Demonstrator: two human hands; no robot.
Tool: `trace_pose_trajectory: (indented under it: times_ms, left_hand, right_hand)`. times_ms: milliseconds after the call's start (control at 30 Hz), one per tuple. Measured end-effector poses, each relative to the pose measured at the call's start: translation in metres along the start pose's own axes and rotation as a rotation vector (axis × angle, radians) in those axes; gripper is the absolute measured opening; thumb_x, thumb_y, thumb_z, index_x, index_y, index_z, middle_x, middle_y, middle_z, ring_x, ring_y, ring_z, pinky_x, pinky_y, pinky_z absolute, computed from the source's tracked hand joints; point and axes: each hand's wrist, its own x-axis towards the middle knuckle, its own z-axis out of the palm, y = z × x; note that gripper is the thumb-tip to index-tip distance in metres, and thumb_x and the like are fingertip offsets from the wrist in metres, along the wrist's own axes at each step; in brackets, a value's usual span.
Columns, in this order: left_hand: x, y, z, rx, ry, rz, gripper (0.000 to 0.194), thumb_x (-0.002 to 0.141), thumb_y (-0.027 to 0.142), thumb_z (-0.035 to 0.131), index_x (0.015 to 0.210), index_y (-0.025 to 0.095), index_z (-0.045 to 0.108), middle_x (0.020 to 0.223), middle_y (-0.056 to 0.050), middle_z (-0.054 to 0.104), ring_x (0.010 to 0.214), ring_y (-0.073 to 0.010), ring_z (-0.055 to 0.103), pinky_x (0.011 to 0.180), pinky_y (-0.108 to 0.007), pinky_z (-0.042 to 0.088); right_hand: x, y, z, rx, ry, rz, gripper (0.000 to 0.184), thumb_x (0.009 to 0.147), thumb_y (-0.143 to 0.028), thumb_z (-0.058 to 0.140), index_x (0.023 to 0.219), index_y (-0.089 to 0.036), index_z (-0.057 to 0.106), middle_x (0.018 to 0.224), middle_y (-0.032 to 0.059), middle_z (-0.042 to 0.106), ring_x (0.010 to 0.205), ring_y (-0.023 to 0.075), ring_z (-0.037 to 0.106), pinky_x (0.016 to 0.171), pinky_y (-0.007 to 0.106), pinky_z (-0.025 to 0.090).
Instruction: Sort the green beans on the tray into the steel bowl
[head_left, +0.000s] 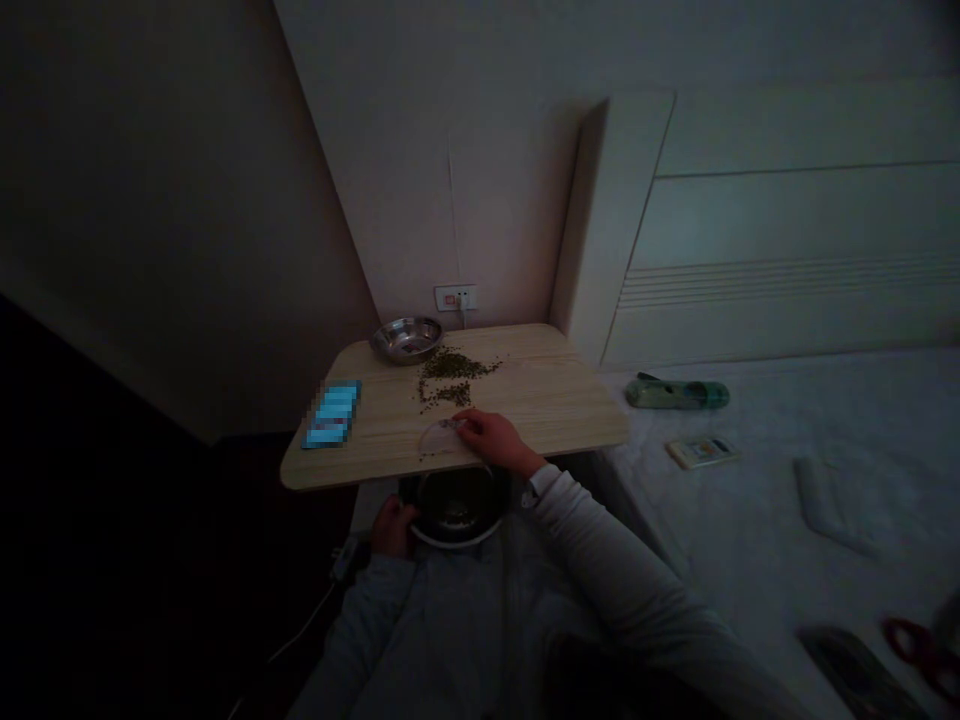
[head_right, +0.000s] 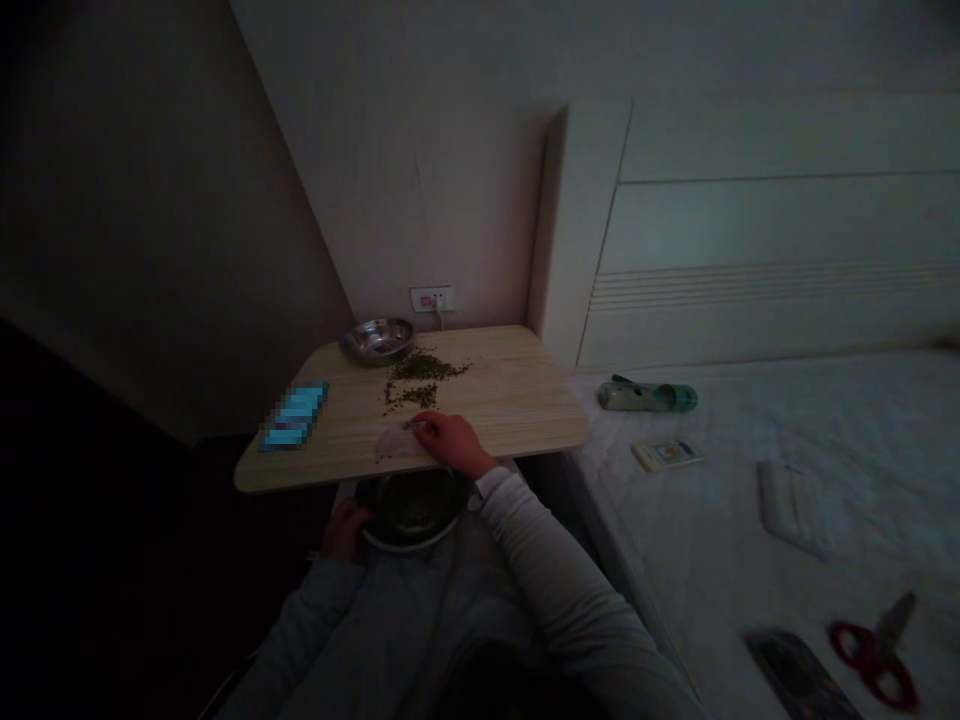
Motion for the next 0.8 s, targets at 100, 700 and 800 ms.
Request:
trace_pose_trajectory:
  times_ms: [100, 700, 800]
  left_hand:
    - [0.004, -0.005, -0.001, -0.009, -0.007, -0.028, 0.015, 0.041, 0.021, 0.062, 0.048, 0.02, 0.049, 0.047, 0.005, 0.05, 0.05, -0.0114, 0.046, 0.051, -0.024, 0.035]
    - [-0.002, 0.002, 0.001, -0.002, -0.005, -0.036, 0.017, 0.04, 0.021, 0.062, 0.047, 0.02, 0.047, 0.044, 0.006, 0.048, 0.048, -0.0105, 0.044, 0.048, -0.024, 0.033]
    - [0.001, 0.003, -0.001, 0.015, -0.012, -0.008, 0.015, 0.041, 0.022, 0.062, 0.047, 0.02, 0.048, 0.045, 0.006, 0.048, 0.049, -0.0104, 0.044, 0.049, -0.024, 0.033]
  right_hand:
    - [0.0, 0.0, 0.0, -0.007, -0.017, -0.006, 0.03, 0.085, -0.029, 0.052, 0.111, -0.022, 0.064, 0.087, 0.0035, 0.069, 0.078, 0.0157, 0.06, 0.069, 0.024, 0.041]
    - [-0.003, 0.001, -0.003, 0.078, -0.051, -0.056, 0.031, 0.082, -0.027, 0.054, 0.11, -0.02, 0.066, 0.084, 0.0023, 0.069, 0.074, 0.0133, 0.06, 0.07, 0.023, 0.042]
    - [-0.003, 0.002, -0.003, 0.085, -0.063, -0.064, 0.031, 0.083, -0.028, 0.054, 0.11, -0.02, 0.066, 0.083, 0.0021, 0.069, 0.074, 0.0131, 0.059, 0.071, 0.023, 0.042]
